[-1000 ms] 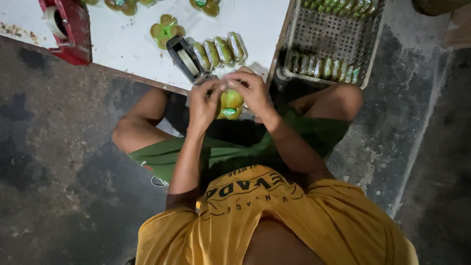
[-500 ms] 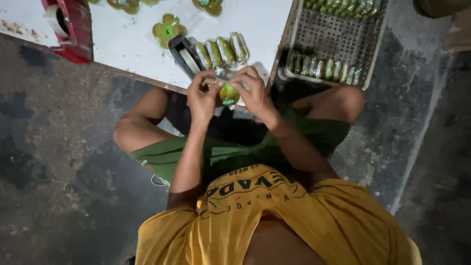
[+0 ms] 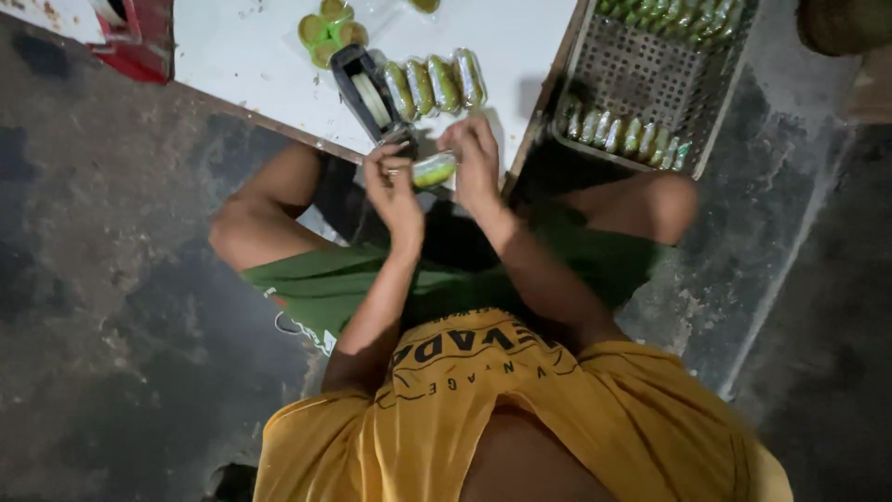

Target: The person packages green cakes into plastic bags, seals them using a tape dispenser, and then places the finished packages into a plastic crate.

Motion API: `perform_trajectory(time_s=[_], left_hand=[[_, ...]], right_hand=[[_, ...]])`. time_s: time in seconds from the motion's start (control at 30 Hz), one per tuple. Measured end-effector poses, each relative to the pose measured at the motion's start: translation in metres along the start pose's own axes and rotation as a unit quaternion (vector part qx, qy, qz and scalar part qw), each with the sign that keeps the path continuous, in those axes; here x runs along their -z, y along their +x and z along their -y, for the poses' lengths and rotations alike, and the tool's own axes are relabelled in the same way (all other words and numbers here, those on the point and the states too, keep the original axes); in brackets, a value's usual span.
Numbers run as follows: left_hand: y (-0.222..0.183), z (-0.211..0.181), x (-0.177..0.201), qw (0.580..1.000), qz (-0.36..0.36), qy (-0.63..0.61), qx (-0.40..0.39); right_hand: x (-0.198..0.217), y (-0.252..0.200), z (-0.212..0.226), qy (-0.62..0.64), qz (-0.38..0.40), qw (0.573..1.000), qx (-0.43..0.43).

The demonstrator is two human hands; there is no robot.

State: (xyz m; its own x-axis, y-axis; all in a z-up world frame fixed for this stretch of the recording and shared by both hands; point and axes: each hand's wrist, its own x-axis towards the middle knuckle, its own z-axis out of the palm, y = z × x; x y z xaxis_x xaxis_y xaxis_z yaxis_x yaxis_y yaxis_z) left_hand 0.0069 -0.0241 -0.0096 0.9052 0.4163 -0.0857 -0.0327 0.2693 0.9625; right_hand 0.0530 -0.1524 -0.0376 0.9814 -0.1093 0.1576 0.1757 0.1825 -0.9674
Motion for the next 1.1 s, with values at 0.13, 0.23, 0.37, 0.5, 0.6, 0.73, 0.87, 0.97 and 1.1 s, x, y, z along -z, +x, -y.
perform_trajectory(time_s=[0.13,0.23,0.37,0.5,0.6,0.73,0.87,0.97,1.1], left_hand=[[0.013,-0.009,0.033,0.992,-0.063,0.060,-0.090],[0.014,-0.010,0.057,0.983,-0.109,0.090,-0.116],[0.026,-0.002,0.073,0.981,-0.146,0.075,-0.108],[0.027,0.002,0.071,0.978,-0.159,0.081,-0.103],[0.029,-0.012,0.056,0.978,-0.147,0.086,-0.123],[0.025,-0.021,0.038,0.979,-0.085,0.125,-0.137],[0.015,-0.025,0.020,0.989,-0.008,0.103,-0.108],[0.015,-0.029,0.018,0.988,0.025,0.122,-0.087],[0.014,-0.034,0.010,0.988,0.036,0.127,-0.082]], right_hand=[[-0.003,0.034,-0.086,-0.045,-0.002,0.988,-0.146],[-0.016,0.032,-0.127,-0.215,0.138,0.958,-0.131],[-0.027,0.027,-0.116,-0.262,0.131,0.939,-0.182],[-0.002,0.006,-0.072,-0.235,0.161,0.937,-0.201],[0.011,0.001,-0.059,-0.388,0.213,0.861,-0.250],[-0.006,0.009,0.012,-0.211,0.179,0.956,-0.098],[-0.019,0.021,0.042,-0.096,0.233,0.968,-0.014],[-0.023,0.022,0.065,-0.189,0.163,0.965,-0.082],[-0.010,0.006,0.079,-0.203,0.231,0.949,0.071]])
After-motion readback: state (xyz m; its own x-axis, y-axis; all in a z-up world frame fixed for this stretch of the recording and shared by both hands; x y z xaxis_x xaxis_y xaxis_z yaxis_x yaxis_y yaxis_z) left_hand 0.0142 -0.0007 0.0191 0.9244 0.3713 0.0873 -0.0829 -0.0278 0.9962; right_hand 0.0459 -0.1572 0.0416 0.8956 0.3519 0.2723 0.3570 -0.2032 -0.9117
